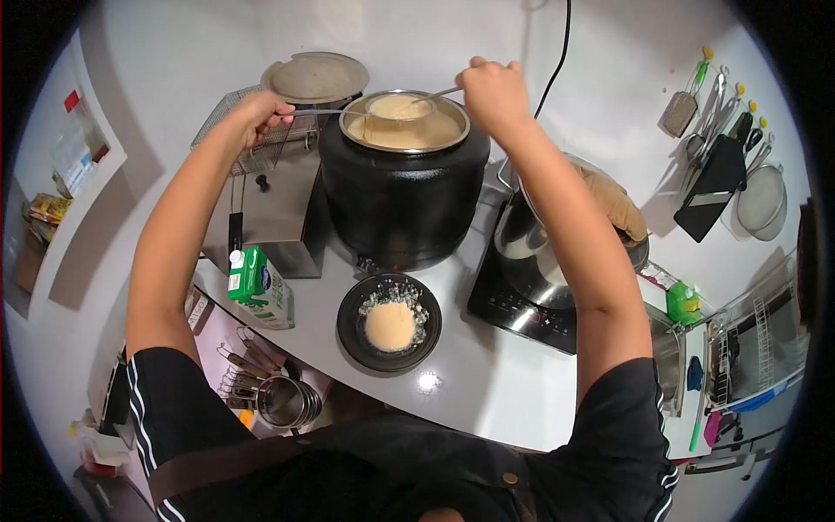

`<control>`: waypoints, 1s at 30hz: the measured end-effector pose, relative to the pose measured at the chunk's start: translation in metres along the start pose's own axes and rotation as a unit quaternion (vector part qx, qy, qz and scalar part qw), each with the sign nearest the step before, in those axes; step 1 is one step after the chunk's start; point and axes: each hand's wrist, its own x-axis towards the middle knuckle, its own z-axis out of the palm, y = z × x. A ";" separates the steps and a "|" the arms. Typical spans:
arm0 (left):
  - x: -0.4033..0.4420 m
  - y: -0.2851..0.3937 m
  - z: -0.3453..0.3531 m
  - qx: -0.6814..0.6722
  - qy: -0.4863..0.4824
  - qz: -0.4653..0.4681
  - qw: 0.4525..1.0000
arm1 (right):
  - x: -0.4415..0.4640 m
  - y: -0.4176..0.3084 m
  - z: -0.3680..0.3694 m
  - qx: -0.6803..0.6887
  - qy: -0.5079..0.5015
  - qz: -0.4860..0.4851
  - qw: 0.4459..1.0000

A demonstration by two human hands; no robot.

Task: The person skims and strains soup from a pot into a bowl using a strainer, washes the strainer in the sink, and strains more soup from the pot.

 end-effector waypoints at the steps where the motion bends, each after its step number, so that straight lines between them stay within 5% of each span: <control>1: 0.000 0.001 -0.002 -0.007 0.008 -0.003 1.000 | -0.002 0.002 -0.003 0.003 0.001 0.000 1.000; 10: -0.003 0.010 0.001 -0.009 0.000 0.010 1.000 | 0.006 0.005 -0.007 0.017 0.013 -0.019 1.000; 14: -0.011 0.012 0.002 -0.003 0.008 0.004 1.000 | 0.002 0.005 -0.026 0.022 -0.057 0.042 0.997; 20: 0.006 0.007 0.000 -0.020 -0.001 0.010 1.000 | 0.006 0.005 -0.005 -0.007 -0.005 -0.001 1.000; 22: 0.006 0.008 -0.006 -0.009 -0.005 0.018 1.000 | 0.002 0.003 -0.035 0.018 -0.078 0.057 0.995; 30: -0.002 0.027 -0.013 -0.005 0.019 0.046 0.999 | 0.016 0.011 -0.014 -0.016 0.022 0.011 1.000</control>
